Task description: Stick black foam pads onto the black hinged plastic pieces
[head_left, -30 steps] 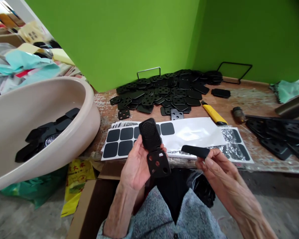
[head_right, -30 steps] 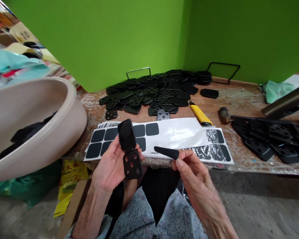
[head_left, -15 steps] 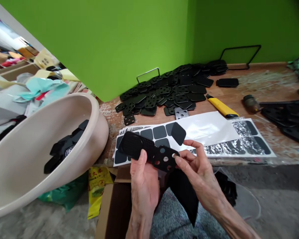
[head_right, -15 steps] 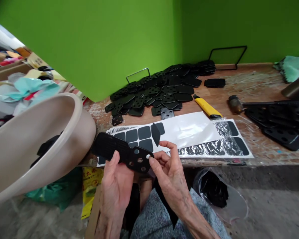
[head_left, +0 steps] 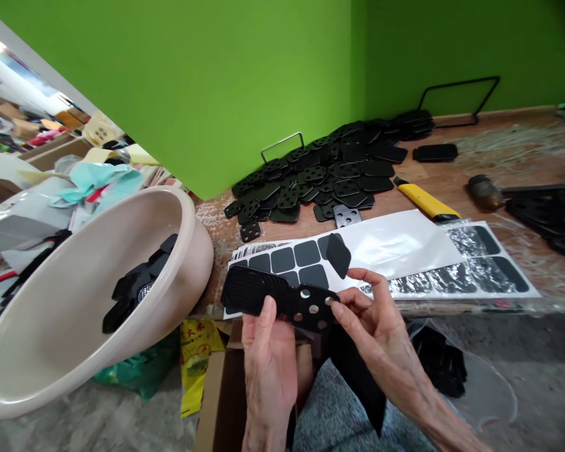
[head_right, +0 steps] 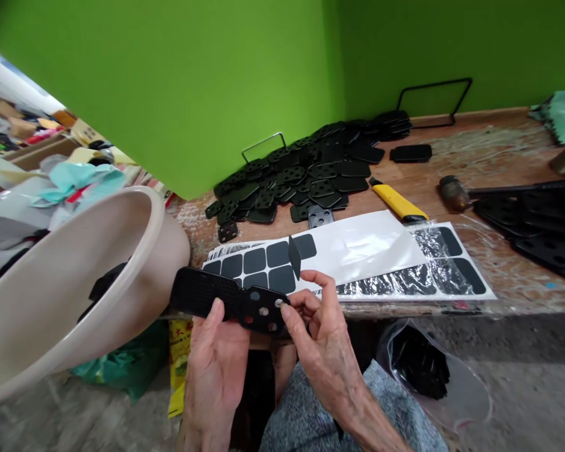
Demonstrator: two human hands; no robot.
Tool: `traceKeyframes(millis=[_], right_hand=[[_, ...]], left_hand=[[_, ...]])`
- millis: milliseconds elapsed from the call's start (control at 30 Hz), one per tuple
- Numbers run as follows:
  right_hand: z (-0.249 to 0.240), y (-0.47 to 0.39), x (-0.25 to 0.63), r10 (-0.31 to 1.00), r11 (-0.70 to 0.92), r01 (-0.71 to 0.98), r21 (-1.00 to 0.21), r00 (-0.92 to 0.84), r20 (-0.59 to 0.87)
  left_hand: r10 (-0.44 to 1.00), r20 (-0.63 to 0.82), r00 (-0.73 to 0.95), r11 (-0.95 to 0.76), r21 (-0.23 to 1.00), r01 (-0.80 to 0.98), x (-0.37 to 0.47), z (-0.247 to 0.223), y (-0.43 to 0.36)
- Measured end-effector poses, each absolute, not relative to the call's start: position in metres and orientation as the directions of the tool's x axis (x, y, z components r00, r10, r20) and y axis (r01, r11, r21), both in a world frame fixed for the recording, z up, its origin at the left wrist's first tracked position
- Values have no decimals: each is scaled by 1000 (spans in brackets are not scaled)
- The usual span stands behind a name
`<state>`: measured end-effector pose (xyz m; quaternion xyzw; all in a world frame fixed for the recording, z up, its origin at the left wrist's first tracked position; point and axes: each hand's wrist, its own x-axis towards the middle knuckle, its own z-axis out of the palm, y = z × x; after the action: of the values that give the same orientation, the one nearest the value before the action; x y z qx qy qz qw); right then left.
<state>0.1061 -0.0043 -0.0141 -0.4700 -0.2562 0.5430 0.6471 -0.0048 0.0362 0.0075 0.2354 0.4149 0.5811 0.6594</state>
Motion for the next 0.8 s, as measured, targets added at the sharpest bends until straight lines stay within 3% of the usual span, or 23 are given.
traceKeyframes(millis=[133,200,300,400,500,800], right_hand=[[-15,-6,103,940,8,-362,-932,322,-117],[-18,-9,99,926,46,-235,-971,375,-47],[-24,-13,91,867,232,108,-967,428,256],[-30,-18,82,813,422,319,-849,280,510],[-35,-22,78,838,441,345,-829,172,518],[-31,-26,76,871,375,377,-847,170,461]], left_hand=[[956,-292,1,236,770,-592,-7,10,36],[946,-322,47,278,726,-629,-9,12,37],[906,-409,114,358,593,-721,-10,16,44],[881,-459,115,366,507,-780,-9,18,54],[882,-454,125,360,478,-801,-9,17,62],[893,-292,343,433,351,-830,-14,5,61]])
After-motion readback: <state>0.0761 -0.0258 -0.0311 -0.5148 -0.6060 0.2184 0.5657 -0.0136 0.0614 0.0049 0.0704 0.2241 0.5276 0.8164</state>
